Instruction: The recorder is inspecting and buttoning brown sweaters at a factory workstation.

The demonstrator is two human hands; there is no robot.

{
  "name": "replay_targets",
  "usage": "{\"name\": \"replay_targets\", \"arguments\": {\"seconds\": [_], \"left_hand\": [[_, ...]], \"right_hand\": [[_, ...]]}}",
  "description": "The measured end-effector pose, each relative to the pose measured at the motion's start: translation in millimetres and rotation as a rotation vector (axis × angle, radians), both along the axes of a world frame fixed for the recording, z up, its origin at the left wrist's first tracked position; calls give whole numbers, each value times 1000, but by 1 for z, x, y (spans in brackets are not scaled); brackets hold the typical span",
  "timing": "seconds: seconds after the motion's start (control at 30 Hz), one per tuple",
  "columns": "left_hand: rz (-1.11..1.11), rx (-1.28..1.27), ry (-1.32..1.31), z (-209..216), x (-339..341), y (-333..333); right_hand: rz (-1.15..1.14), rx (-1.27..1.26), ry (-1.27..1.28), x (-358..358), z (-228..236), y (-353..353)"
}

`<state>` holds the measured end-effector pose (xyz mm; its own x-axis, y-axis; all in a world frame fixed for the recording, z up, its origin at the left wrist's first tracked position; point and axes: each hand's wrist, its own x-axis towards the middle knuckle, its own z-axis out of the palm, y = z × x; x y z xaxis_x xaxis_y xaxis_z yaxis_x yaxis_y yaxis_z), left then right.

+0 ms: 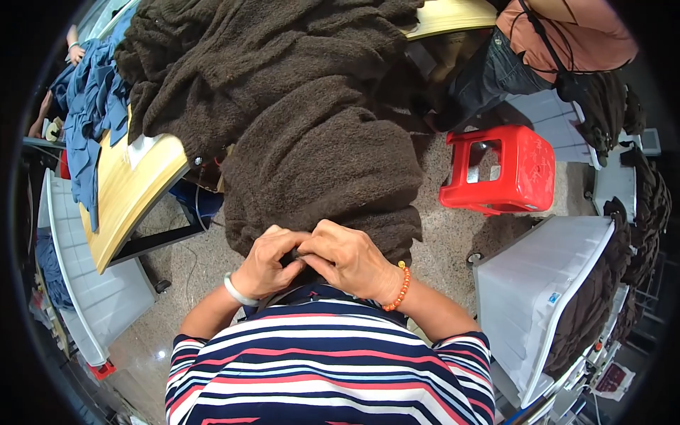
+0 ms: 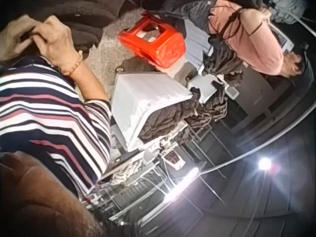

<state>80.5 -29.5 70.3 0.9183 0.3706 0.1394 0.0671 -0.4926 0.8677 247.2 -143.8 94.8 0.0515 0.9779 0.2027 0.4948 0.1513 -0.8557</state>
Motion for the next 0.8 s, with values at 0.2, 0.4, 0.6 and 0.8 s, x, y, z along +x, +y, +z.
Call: {"name": "replay_targets", "arguments": {"seconds": [0.2,0.4,0.6,0.8], "left_hand": [[42,-19,29,-1,-2,-3],[59,92,83,-2,-3,-5],[100,249,136,0,7,1],[233,-358,116,-5,24,27]], "right_hand": [[-51,-186,101,1,4,-8],[-30,5,-159,0,-3,-9],[-67,8,-102,-3,-12,-9],[-40,-81,-93,4,-19,-5]]}}
